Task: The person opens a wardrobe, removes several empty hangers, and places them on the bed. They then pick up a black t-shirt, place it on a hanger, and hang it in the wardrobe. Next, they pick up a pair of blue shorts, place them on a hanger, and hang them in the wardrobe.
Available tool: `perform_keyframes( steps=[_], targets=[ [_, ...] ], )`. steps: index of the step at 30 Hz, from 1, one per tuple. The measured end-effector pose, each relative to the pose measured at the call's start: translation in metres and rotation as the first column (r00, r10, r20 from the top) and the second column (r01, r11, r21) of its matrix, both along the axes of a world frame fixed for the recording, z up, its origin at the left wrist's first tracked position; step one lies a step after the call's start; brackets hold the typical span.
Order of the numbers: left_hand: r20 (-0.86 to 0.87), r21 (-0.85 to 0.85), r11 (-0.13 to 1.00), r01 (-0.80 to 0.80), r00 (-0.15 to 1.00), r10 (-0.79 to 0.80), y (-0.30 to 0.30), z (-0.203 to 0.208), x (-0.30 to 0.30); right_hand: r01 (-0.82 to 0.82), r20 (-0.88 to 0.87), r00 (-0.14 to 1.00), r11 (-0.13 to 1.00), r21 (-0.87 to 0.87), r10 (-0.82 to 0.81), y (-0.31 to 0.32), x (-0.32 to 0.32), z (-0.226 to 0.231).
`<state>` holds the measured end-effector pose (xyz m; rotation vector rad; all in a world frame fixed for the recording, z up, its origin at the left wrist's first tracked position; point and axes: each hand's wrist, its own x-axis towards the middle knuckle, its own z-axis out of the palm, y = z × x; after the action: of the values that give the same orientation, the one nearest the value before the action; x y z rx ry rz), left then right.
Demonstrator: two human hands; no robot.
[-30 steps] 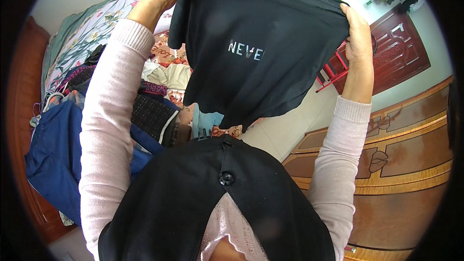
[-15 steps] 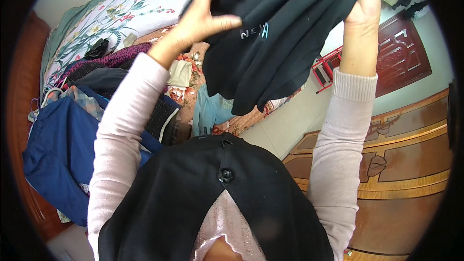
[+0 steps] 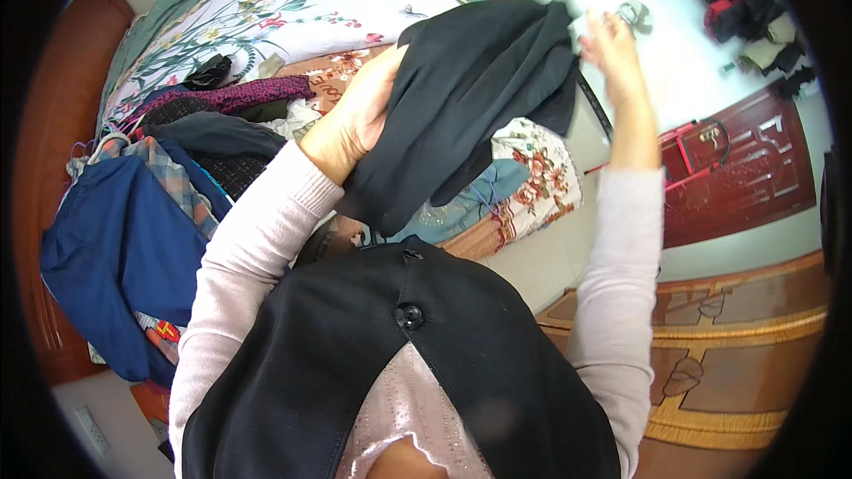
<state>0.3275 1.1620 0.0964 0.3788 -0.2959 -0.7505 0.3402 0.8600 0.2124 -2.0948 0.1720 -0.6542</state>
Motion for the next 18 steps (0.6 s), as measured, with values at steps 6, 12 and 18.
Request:
perform_keyframes(
  steps=[6,12,18],
  targets=[
    [-0.013,-0.050,0.976,-0.212,0.977,0.211,-0.022,-0.005,0.024,-0.363,-0.132,0.928,0.926,-0.103,0.349,0.101,-0.067,-0.100],
    [0.164,0.061,0.825,-0.562,0.821,0.547,-0.027,0.006,0.029,-0.090,0.192,0.958,0.860,-0.503,0.213,0.089,-0.041,-0.117],
    [-0.005,0.014,0.846,-0.533,0.846,0.533,-0.004,-0.010,0.053,0.094,0.081,0.993,0.987,-0.129,-0.084,0.019,-0.008,-0.111]
  ],
)
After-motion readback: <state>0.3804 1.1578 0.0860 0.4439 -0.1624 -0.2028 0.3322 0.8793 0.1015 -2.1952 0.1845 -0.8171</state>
